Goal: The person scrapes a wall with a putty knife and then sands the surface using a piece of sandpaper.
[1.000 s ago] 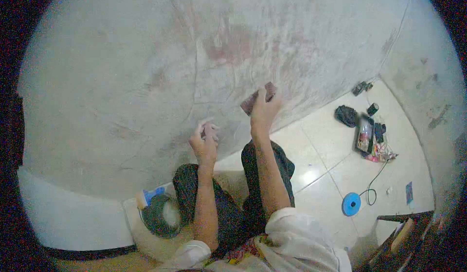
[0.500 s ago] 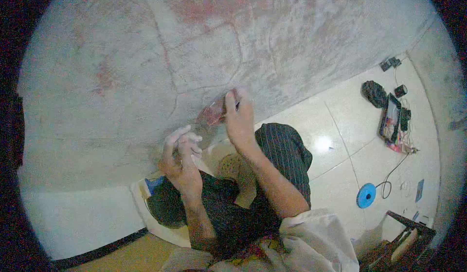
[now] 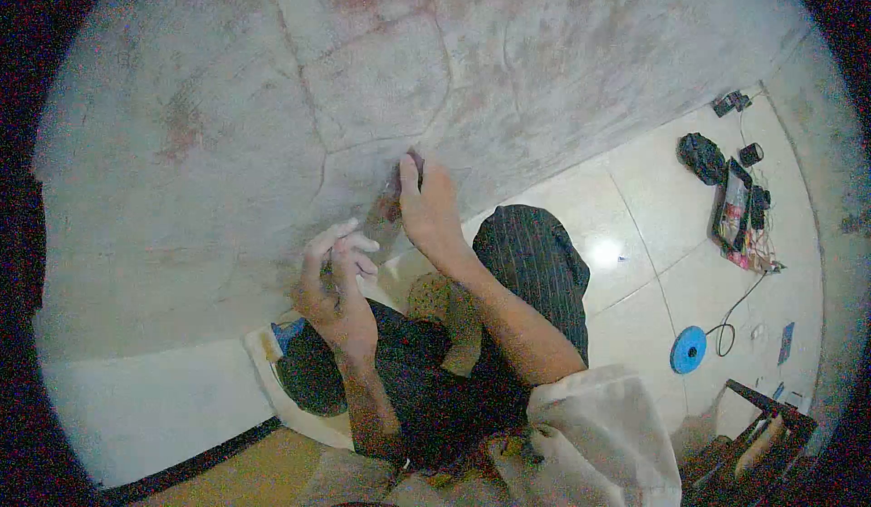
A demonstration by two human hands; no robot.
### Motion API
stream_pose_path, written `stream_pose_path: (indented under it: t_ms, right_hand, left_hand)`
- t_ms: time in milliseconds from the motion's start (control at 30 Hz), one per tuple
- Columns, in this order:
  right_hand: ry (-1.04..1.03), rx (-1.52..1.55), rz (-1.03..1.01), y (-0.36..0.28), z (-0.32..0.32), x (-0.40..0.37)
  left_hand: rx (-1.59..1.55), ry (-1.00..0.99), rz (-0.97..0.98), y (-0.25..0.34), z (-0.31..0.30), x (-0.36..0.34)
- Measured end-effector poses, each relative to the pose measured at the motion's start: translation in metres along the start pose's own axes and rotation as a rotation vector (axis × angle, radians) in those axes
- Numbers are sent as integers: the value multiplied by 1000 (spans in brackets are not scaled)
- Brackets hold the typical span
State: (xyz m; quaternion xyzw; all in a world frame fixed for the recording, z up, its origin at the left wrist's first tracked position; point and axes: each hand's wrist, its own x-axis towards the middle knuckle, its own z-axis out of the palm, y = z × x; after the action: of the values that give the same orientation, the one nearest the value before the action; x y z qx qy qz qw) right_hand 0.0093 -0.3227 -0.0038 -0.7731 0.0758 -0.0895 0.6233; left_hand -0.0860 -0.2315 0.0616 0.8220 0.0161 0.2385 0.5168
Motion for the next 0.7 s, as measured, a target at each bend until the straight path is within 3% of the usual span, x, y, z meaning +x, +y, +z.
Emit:
stream_pose_path:
  t_ms: [133, 200, 333, 367, 467, 500, 600, 633, 700]
  right_hand:
    - [30, 15, 31, -14, -14, 4]
    - [81, 45, -144, 1, -2, -2]
    - [-26, -90, -149, 30, -16, 17]
    - [-48, 7, 5, 32, -16, 20]
    - [62, 36, -137, 32, -15, 13]
    - [-62, 0, -91, 31, -17, 12]
    - [118, -48, 31, 39, -25, 28]
    - [125, 102, 4, 44, -26, 33]
    - [71, 11, -89, 43, -17, 19]
  left_hand:
    - [-39, 25, -49, 0, -4, -4]
    - [-36, 26, -35, 0, -8, -4]
    - [12, -12, -21, -2, -13, -3]
    - [13, -25, -23, -1, -14, -3]
    - [131, -26, 62, -10, -14, -4]
    - [125, -37, 67, -8, -12, -4]
    - [71, -60, 85, -5, -8, -7]
    - [71, -56, 77, -12, -8, -8]
    - [70, -54, 76, -13, -8, -8]
